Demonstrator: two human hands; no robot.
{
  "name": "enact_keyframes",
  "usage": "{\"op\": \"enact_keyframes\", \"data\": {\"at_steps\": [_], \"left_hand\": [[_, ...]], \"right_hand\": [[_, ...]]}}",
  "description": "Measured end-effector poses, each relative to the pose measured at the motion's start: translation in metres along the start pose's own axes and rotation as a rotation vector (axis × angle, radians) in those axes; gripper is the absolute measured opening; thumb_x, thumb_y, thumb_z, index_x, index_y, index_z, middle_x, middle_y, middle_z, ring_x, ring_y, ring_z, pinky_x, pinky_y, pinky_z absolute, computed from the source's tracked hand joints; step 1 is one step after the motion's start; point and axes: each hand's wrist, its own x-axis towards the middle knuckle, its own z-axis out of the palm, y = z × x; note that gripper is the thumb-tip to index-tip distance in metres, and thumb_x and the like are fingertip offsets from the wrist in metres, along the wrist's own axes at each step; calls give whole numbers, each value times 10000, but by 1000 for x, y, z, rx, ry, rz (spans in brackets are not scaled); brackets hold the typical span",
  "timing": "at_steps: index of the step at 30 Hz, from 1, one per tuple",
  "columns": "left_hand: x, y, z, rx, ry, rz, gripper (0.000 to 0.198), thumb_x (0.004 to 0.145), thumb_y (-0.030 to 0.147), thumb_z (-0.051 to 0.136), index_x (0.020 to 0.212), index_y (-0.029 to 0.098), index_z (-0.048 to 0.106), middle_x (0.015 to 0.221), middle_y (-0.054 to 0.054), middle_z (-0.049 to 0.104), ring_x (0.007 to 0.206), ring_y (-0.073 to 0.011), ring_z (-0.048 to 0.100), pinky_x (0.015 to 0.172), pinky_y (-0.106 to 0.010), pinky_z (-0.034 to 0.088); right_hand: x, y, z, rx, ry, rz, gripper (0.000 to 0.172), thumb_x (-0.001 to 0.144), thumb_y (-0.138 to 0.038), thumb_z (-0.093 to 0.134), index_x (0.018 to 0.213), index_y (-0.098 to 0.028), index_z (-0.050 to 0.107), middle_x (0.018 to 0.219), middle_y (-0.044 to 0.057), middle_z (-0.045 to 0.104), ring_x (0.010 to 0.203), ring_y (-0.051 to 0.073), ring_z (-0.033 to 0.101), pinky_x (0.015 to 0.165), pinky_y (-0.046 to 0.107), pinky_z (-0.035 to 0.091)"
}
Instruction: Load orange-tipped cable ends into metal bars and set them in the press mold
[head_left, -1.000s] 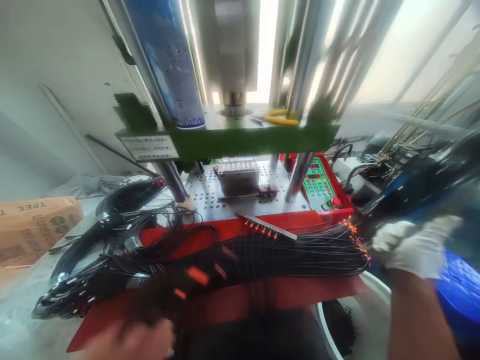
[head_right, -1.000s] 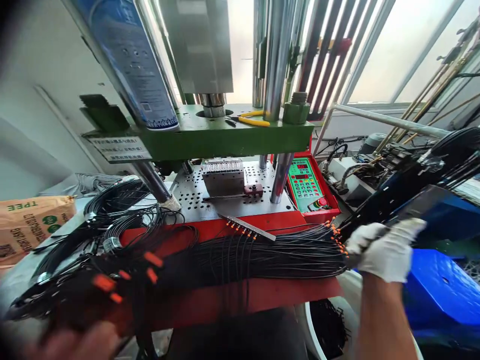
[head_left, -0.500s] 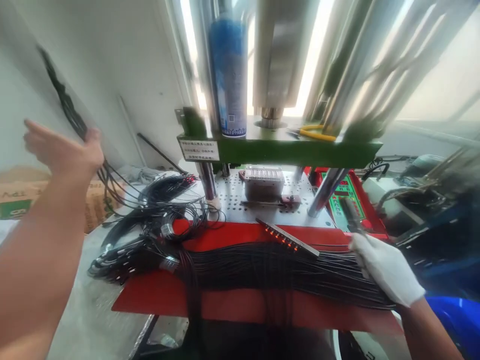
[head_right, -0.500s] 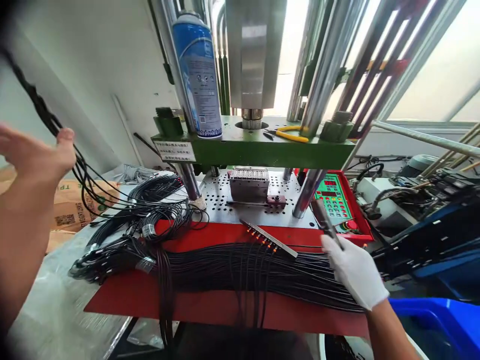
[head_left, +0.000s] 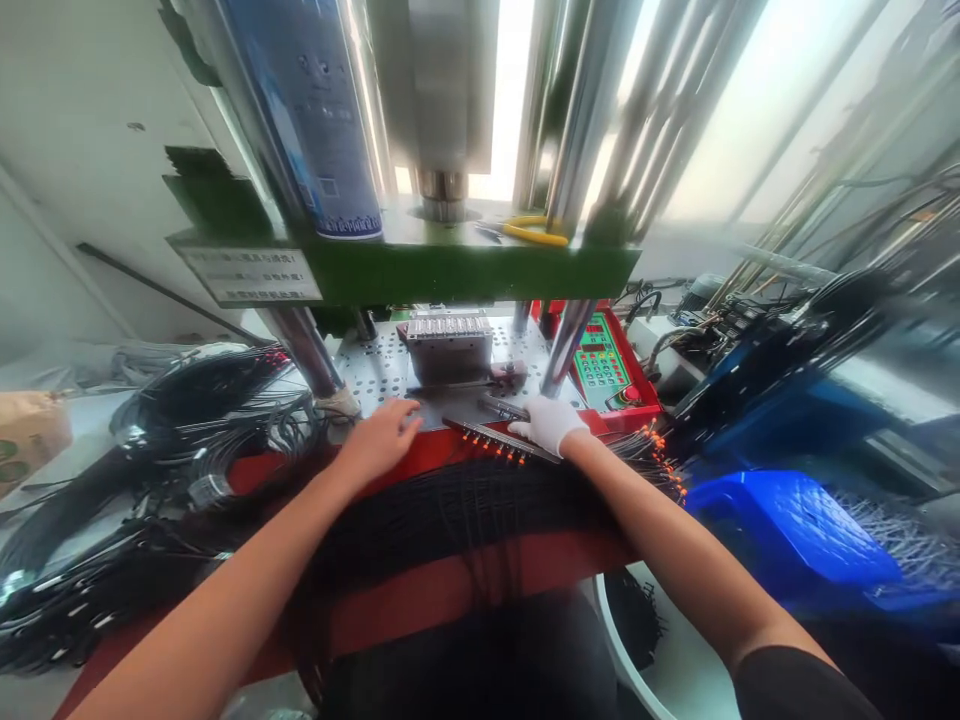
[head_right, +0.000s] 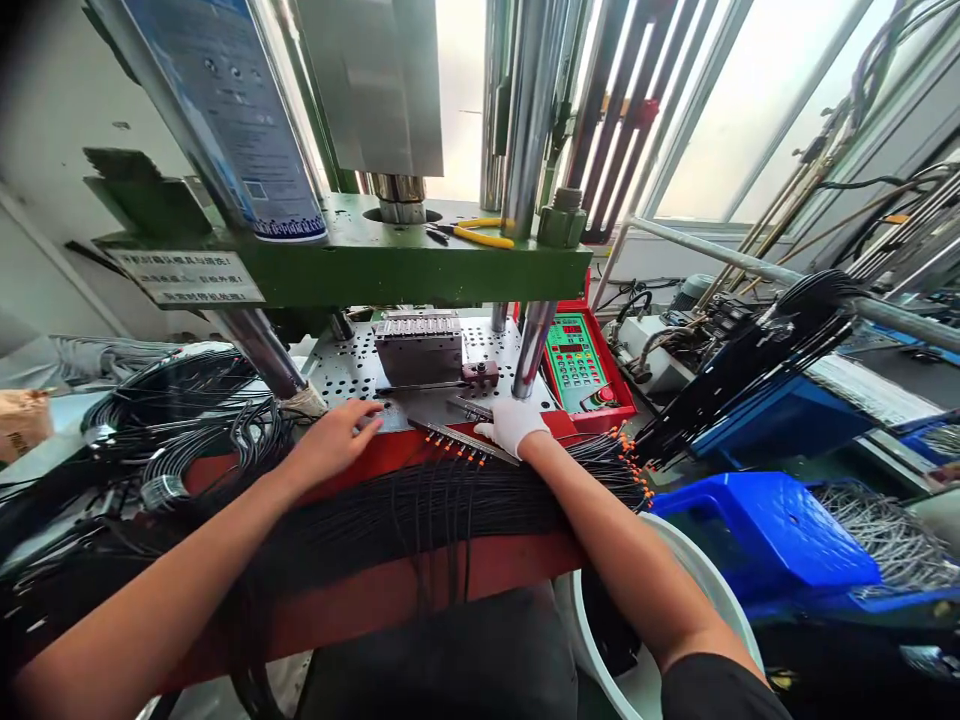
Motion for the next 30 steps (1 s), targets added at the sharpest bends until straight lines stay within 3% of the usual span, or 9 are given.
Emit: {"op": "enact_keyframes", "data": {"at_steps": [4,10,13,16,20,22,24,27,30], "left_hand": [[25,15,31,12,-103,78,386,855,330,440,1208,227,559,1100,-79,566,854,-220,609,813,-340,463],[36,15,44,-22,-164,102,368,847,360,454,1151,211,599,1067,-94,522,900,-250,594,846,-369,449],[37,11,42,-68,-189,105,331,848,383,463,1085,209,616,1051,-90,537,888,-249,597,849,-371,442],[33,7,33,-118,-227,115,292,844,412,487,1022,215,610,945,-59,594,808,-222,610,799,-345,458],[20,3,11,-549,-330,-79,314,830,449,532,1010,193,563,586,17,567,538,-172,570,557,-281,465],[15,2,-2,-846,-286,-206,319,794,452,598,957,180,567,564,28,546,493,-143,535,498,-255,440],[16,1,-13,-1023,-156,-308,315,760,452,647,874,167,576,593,27,540,476,-112,503,464,-233,417],[35,-9,-25,-1109,56,-411,333,722,455,680,792,149,568,583,31,518,431,-84,456,419,-219,384],[69,-28,-32,-1069,198,-400,328,722,456,663,767,150,552,546,36,501,406,-84,438,406,-227,377]], "right_hand": [[-3,2,-7,0,48,-46,485,785,-596,568,976,-158,650,1093,142,605,1001,275,573,834,335,412],[-57,27,-11,161,49,-18,435,842,-631,460,950,-256,652,944,25,633,813,169,600,715,269,424],[-81,31,-2,146,53,-68,330,823,-543,563,894,-233,653,908,23,622,797,169,593,697,264,410],[-87,32,5,86,107,-99,269,885,-441,513,900,-203,638,931,49,608,824,180,584,717,277,402],[-73,32,0,266,141,-101,264,886,-439,505,917,-193,597,915,44,622,825,175,594,756,284,419],[-60,28,-8,418,119,-92,257,876,-440,511,908,-192,570,827,26,636,753,167,604,721,285,437],[-44,20,-20,596,53,-72,263,875,-446,496,896,-188,545,664,-10,609,591,147,581,605,269,441],[-9,-1,-38,851,-9,-50,292,862,-465,505,855,-176,538,501,-51,522,421,111,485,457,231,390],[40,-21,-52,1036,68,-31,307,873,-460,506,813,-161,541,537,-38,518,423,85,465,437,213,391]]}}
